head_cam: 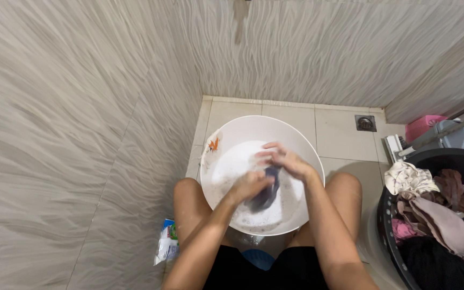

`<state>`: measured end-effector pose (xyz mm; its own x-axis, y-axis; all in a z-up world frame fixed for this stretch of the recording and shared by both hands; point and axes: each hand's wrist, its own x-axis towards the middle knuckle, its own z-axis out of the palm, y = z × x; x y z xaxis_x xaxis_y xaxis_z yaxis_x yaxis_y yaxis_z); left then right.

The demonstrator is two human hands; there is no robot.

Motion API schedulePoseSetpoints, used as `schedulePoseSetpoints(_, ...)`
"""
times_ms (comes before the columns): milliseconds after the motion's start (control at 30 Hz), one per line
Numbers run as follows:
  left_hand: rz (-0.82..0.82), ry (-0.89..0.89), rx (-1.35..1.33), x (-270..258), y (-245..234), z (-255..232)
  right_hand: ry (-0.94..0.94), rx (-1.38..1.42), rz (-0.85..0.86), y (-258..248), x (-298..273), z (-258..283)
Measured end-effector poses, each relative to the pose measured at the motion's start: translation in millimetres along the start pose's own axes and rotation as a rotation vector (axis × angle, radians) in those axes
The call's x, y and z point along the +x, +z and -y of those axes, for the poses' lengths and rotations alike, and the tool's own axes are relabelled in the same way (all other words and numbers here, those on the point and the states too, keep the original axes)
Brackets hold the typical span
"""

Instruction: The person sits on the floor and hand washes several pieces of clothing in a white basin filled with soapy water. They scrub and rinse each item by hand, then place the washed items into a black laundry basket beside them.

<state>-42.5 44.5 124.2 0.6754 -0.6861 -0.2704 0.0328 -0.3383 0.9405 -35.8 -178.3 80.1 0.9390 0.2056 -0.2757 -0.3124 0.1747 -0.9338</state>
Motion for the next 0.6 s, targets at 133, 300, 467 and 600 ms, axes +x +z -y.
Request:
schedulePoseSetpoints(133,-0.127,0.221,-0.168,20.1,-18.2,-39.0,0.025,-0.037,0.17,18.9,-15.6,-24.5)
schedulePoseSetpoints(300,-0.295,0.23,-1.153,10.5,-72.9,0.1,-0.109,0.212,-0.087,24.6,-16.0,-52.5)
schedulePoseSetpoints(467,-0.325,-0.175,-1.492,68.3,-24.1,108.5,-0.506,0.352,-0.402,85.4,12.5,-84.4)
schedulePoseSetpoints(600,-0.323,-0.071,-1.413,99.8,22.7,159.1,-0.748,-0.333,-0.856,104.6,47.5,-98.9)
